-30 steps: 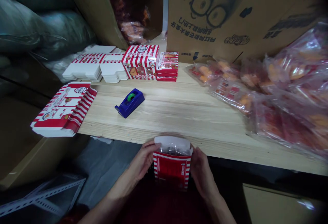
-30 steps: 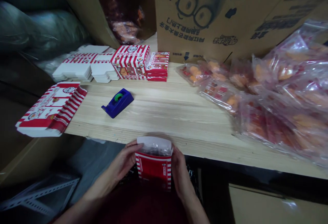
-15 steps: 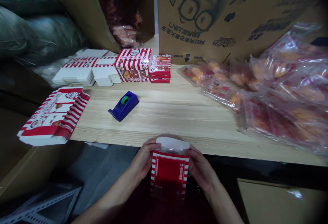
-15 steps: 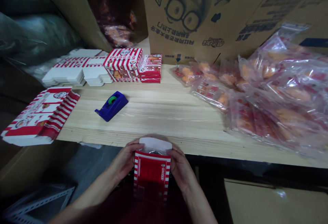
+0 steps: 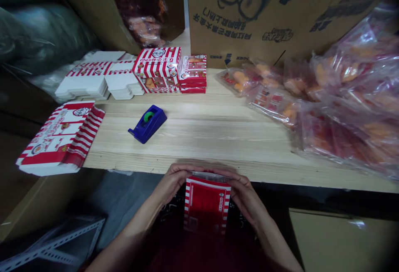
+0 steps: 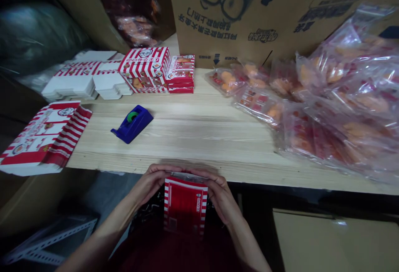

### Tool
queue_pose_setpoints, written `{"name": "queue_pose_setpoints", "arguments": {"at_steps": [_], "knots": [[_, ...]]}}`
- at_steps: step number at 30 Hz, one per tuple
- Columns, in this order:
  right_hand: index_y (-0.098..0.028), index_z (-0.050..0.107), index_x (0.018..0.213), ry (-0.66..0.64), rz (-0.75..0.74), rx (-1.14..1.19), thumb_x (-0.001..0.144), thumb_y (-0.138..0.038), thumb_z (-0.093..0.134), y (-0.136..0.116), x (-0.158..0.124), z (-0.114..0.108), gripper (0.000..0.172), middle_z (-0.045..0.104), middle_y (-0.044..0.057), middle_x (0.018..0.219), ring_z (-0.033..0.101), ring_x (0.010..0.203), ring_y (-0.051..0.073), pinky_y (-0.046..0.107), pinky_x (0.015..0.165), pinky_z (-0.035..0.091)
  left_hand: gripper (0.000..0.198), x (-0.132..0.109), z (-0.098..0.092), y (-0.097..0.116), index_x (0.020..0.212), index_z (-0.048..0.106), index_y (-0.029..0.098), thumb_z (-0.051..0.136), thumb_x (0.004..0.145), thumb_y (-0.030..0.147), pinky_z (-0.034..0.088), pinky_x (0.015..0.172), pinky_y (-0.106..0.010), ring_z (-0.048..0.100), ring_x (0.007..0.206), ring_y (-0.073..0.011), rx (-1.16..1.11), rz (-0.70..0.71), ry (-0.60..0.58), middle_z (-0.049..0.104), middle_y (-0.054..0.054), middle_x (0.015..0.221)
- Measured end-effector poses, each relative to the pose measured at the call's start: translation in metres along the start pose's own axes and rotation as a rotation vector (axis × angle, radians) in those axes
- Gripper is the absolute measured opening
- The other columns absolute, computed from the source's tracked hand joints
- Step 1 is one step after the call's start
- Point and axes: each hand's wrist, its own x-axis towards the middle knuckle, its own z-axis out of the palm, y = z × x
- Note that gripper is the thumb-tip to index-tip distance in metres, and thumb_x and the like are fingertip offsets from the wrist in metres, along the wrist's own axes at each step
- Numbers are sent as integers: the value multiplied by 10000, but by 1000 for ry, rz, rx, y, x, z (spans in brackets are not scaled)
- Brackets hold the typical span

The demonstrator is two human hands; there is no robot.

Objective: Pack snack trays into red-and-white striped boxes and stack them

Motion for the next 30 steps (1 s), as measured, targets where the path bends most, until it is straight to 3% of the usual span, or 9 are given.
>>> {"name": "queue_pose_setpoints", "arguments": {"at_steps": [2, 4, 7, 12, 15, 18, 23, 30], "knots": [[-299, 803, 1161, -93, -43, -77, 906, -358, 673, 0, -2, -5, 292, 747, 42, 1318, 626, 1310, 285, 480, 1187, 420, 292, 0, -1, 3, 1046, 841, 199, 649, 831, 151, 529, 994, -385, 749, 1033, -280, 40, 20, 9, 814, -108, 1072], [-351, 760, 1240, -142, -118, -211, 943, -363, 660, 1, -4, -11, 313, 691, 20, 1411, 595, 1344, 273, 496, 1200, 396, 294, -2, -3, 7, 1129, 819, 229, 653, 888, 199, 507, 1033, -392, 731, 1099, -278, 141, 53, -63, 790, -104, 1178], [-419, 726, 1266, -151, -216, -421, 981, -346, 645, 3, -4, -20, 305, 689, 4, 1410, 584, 1348, 263, 536, 1195, 384, 327, -7, -8, 11, 1269, 751, 294, 664, 954, 286, 457, 1106, -405, 662, 1254, -277, 367, 124, -197, 716, -92, 1351], [-398, 788, 1149, -184, -327, -607, 998, -389, 618, -2, 0, -25, 228, 723, 37, 1345, 602, 1314, 285, 567, 1161, 404, 264, -7, -10, 12, 1182, 792, 311, 619, 984, 283, 448, 1115, -411, 655, 1265, -277, 524, 211, -187, 746, -85, 1292], [-373, 810, 1097, -191, -297, -617, 977, -404, 655, -15, 1, -20, 199, 757, 53, 1264, 650, 1237, 278, 542, 1105, 461, 275, -6, -5, 18, 1213, 778, 296, 626, 985, 321, 461, 1091, -415, 659, 1254, -287, 558, 198, -231, 735, -94, 1313], [-334, 829, 967, -193, -262, -636, 951, -404, 694, -28, 5, -13, 153, 777, 52, 1151, 689, 1107, 259, 516, 1043, 503, 207, -3, 2, 29, 1093, 821, 287, 666, 961, 328, 482, 1047, -402, 702, 1141, -277, 587, 197, -214, 775, -92, 1218], [-364, 793, 1130, -270, -202, -627, 923, -386, 720, -31, 20, -9, 220, 761, 41, 1264, 663, 1221, 280, 586, 1134, 433, 242, 8, 11, 43, 1127, 804, 305, 741, 898, 260, 454, 1078, -427, 684, 1170, -293, 589, 179, -216, 779, -80, 1201], [-363, 788, 1127, -254, -116, -536, 914, -376, 716, -25, 31, -12, 226, 823, 6, 1083, 743, 1047, 254, 589, 1079, 498, 225, 15, 12, 39, 1062, 823, 316, 737, 883, 209, 459, 1081, -446, 711, 1101, -292, 488, 141, -190, 810, -62, 1061]]}}
